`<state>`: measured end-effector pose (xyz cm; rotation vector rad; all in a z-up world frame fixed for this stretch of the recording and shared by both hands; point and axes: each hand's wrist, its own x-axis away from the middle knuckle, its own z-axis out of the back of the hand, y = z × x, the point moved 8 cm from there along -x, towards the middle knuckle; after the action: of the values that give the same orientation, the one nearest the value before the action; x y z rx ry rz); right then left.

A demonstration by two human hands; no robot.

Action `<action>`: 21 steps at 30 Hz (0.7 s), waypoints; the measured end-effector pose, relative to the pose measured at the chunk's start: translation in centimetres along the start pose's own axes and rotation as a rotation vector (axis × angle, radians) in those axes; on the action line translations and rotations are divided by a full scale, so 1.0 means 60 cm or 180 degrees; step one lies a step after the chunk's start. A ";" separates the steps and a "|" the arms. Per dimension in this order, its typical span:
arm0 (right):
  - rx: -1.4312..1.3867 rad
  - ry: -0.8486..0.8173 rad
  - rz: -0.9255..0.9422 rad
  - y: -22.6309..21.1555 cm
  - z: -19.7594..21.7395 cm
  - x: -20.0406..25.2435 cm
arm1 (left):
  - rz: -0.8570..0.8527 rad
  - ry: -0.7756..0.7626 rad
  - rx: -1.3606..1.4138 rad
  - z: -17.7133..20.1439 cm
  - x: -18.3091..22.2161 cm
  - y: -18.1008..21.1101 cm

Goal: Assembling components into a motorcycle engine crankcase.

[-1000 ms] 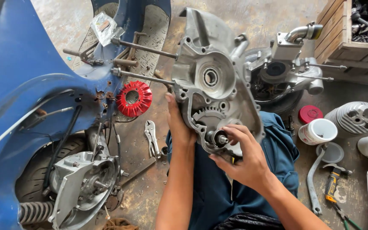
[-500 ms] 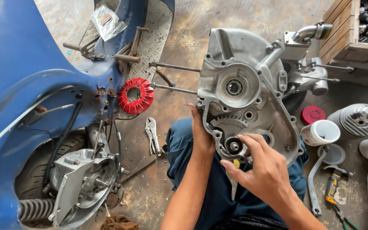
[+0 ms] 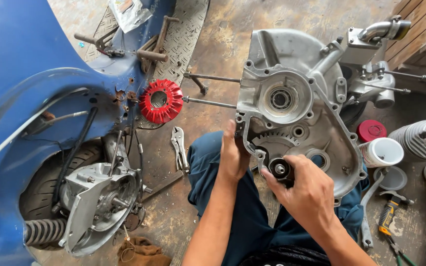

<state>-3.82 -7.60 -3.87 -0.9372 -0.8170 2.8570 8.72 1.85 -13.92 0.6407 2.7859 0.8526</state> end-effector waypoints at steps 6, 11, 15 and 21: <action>0.0298 0.0113 0.0088 0.013 0.019 0.004 | 0.0071 -0.0285 -0.1413 0.023 0.005 0.015; 0.0207 0.0146 0.0191 0.016 0.020 0.015 | 0.0098 -0.0598 -0.1753 0.002 0.018 0.027; 0.0113 0.0247 0.0308 0.021 0.001 0.042 | 0.0114 -0.0984 -0.1604 -0.017 0.030 0.032; -0.0082 0.0250 0.0422 0.025 -0.020 0.061 | 0.0374 -0.1184 -0.1171 -0.008 0.038 0.014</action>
<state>-5.92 -7.67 -7.43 -1.1404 -0.8157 2.9038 6.84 3.22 -13.10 0.8043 2.2071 1.1028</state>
